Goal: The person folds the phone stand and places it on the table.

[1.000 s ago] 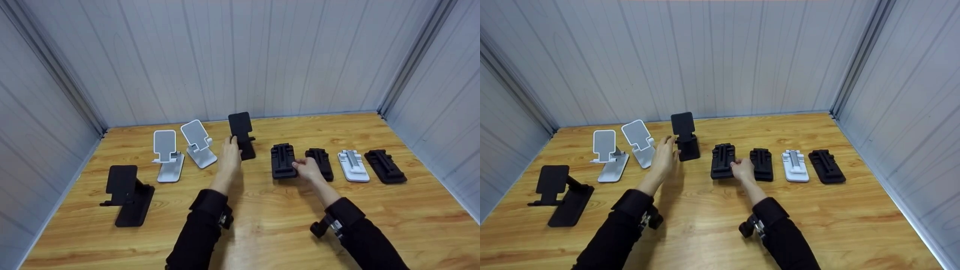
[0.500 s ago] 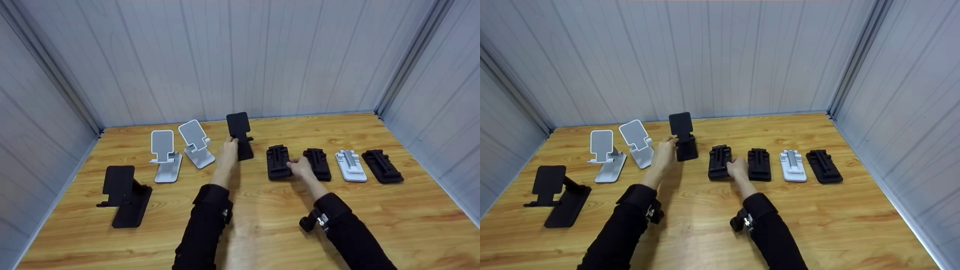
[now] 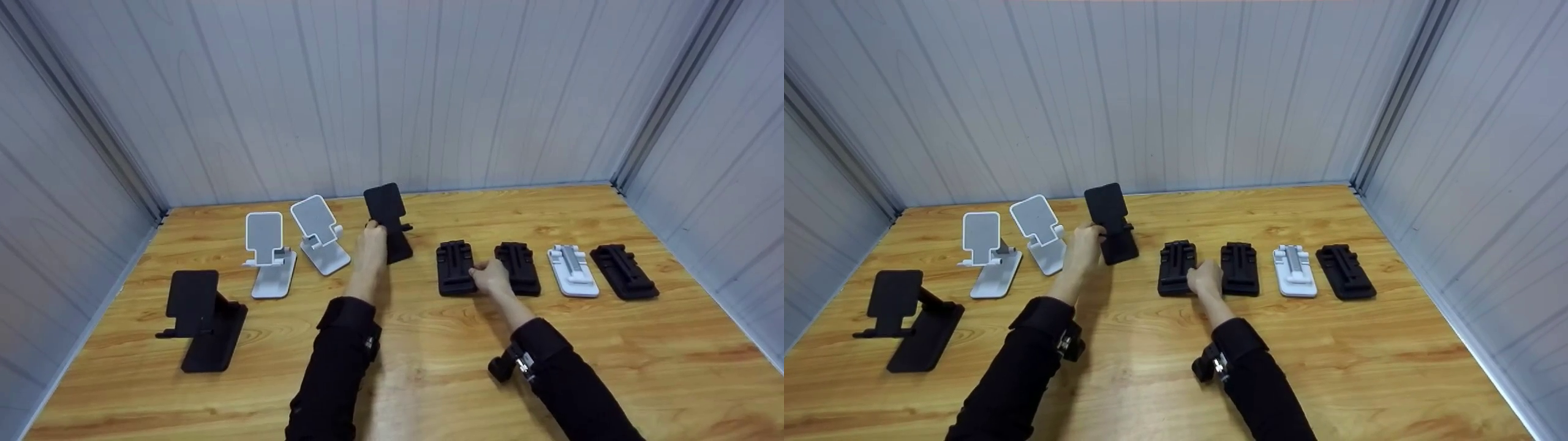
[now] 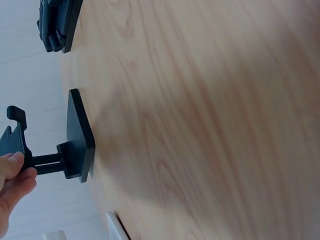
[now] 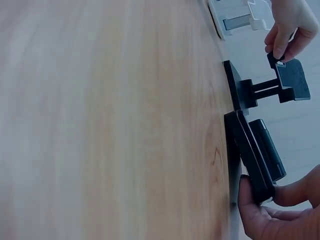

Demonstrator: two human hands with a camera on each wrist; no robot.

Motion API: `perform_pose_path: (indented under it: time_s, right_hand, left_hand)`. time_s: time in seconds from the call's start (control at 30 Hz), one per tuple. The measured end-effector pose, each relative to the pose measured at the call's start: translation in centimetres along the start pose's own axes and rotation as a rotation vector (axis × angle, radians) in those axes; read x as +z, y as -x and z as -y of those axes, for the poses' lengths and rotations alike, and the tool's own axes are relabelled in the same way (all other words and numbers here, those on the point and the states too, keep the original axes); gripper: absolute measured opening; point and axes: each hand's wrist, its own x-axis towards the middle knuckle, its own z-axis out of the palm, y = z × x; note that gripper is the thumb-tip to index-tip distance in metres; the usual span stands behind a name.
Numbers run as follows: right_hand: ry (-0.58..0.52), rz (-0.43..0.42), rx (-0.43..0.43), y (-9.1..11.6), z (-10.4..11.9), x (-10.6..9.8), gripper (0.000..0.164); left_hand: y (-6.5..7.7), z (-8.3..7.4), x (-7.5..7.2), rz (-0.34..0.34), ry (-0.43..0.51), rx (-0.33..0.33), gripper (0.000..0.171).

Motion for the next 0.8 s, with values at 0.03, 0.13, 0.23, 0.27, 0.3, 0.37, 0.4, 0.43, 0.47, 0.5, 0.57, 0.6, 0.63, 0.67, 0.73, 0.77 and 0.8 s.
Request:
perform_pose_path:
  time_s: [0.03, 0.13, 0.23, 0.27, 0.3, 0.37, 0.4, 0.43, 0.47, 0.5, 0.57, 0.6, 0.63, 0.67, 0.73, 0.77, 0.8]
  right_hand:
    - [0.021, -0.011, -0.003, 0.1, 0.0, 0.0, 0.038]
    - [0.08, -0.053, -0.014, 0.2, 0.0, 0.0, 0.034]
    - [0.119, -0.087, -0.029, 0.2, 0.0, 0.0, 0.029]
    - [0.135, -0.097, -0.036, 0.3, 0.0, 0.0, 0.028]
    - [0.148, -0.103, -0.041, 0.3, 0.0, 0.0, 0.028]
    - [0.174, -0.112, -0.051, 0.2, 0.0, -0.1, 0.026]
    - [0.186, -0.112, -0.051, 0.2, 0.0, -0.2, 0.025]
    - [0.199, -0.113, -0.055, 0.2, 0.0, -0.3, 0.025]
    - [0.209, -0.111, -0.056, 0.1, 0.0, -0.3, 0.025]
    - [0.216, -0.107, -0.055, 0.1, 0.1, -0.4, 0.025]
    - [0.232, -0.099, -0.052, 0.0, 0.2, -0.5, 0.025]
    - [0.238, -0.092, -0.048, 0.0, 0.2, -0.6, 0.025]
    - [0.245, -0.086, -0.045, 0.0, 0.3, -0.6, 0.025]
    - [0.249, -0.079, -0.042, 0.0, 0.4, -0.7, 0.025]
    - [0.254, -0.068, -0.041, 0.0, 0.4, -0.7, 0.025]
    - [0.254, -0.063, -0.04, 0.0, 0.5, -0.8, 0.025]
    - [0.247, -0.062, -0.037, 0.1, 0.5, -0.8, 0.023]
  left_hand:
    - [0.3, -0.5, -0.8, -0.003, 0.0, 0.003, 0.024]
    - [1.2, -1.1, -2.1, -0.006, -0.017, 0.032, 0.022]
    - [1.8, -1.1, -2.2, -0.003, -0.028, 0.072, 0.019]
    - [2.0, -1.1, -2.2, -0.001, -0.033, 0.088, 0.018]
    - [2.1, -1.1, -2.3, 0.003, -0.037, 0.101, 0.018]
    - [2.4, -1.2, -2.5, 0.007, -0.047, 0.13, 0.016]
    - [2.5, -1.3, -2.6, 0.003, -0.056, 0.149, 0.015]
    - [2.7, -1.4, -2.7, 0.001, -0.062, 0.165, 0.014]
    - [2.9, -1.5, -2.9, -0.005, -0.067, 0.181, 0.013]
    - [3.0, -1.6, -3.1, -0.021, -0.077, 0.203, 0.012]
    - [3.4, -1.8, -3.5, -0.048, -0.093, 0.242, 0.01]
    - [3.6, -1.8, -3.7, -0.062, -0.099, 0.26, 0.009]
    - [3.8, -1.9, -3.9, -0.074, -0.098, 0.276, 0.009]
    - [4.0, -1.9, -4.1, -0.087, -0.092, 0.29, 0.01]
    - [4.4, -2.0, -4.5, -0.113, -0.066, 0.316, 0.014]
    - [4.7, -2.1, -4.8, -0.126, -0.046, 0.326, 0.014]
    - [4.9, -2.1, -5.0, -0.141, -0.02, 0.337, 0.014]
